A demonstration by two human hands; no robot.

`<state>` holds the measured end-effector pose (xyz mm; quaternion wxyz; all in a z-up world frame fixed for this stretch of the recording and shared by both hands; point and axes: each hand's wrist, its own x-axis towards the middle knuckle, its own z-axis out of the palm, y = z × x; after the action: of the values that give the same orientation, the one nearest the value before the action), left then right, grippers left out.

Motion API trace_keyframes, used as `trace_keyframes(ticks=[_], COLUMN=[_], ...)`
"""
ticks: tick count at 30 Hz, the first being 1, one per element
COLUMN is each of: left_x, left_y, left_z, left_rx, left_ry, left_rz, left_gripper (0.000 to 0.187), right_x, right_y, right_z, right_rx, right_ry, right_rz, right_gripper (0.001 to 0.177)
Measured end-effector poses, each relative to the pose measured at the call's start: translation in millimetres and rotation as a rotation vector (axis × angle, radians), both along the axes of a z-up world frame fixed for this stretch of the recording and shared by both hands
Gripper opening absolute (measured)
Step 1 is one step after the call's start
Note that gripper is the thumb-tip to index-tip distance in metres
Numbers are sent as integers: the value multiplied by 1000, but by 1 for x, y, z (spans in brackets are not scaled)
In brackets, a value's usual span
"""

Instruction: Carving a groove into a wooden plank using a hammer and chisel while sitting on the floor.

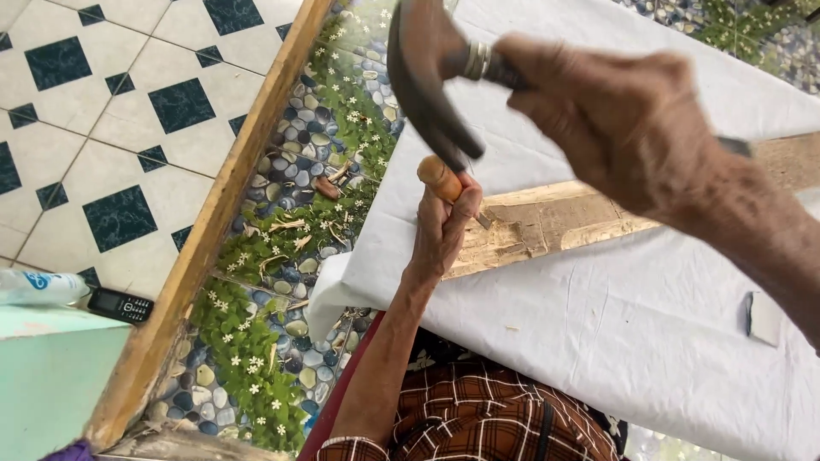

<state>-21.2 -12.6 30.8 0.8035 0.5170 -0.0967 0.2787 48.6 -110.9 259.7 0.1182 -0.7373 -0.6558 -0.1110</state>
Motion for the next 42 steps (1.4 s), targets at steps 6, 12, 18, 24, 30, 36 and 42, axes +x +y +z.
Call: trace_keyframes(ticks=[6,12,18,24,30,36,42], left_x=[10,21,26,15,-2,-13,-28], left_y=[-6,-6,-2,35,38,17,13], left_z=[-13,-40,-41,-36,-30,-41,-10], left_rx=[-143,-172,-265,-92,-56,-43,-7], left_ry=[-74,-105,-179,-16,151,33,70], left_rz=[-75,30,14,-133,-127,-36,-48], left_gripper=[7,23,14,32,32,25,15], right_x=[11,9,14,9,-6,-3,-24], right_y=[-4,-18,-28,-49,-91,-62,4], right_z=[-23,-43,-50,-47,-65,-43,-2], right_rx=[-422,-41,-162,-84,-101,-144,77], right_ry=[-182,153,115,160,279,80,125], right_rz=[-131,28,-89,-170,-322,-249,76], right_gripper=[16,27,31,30,33,31,26])
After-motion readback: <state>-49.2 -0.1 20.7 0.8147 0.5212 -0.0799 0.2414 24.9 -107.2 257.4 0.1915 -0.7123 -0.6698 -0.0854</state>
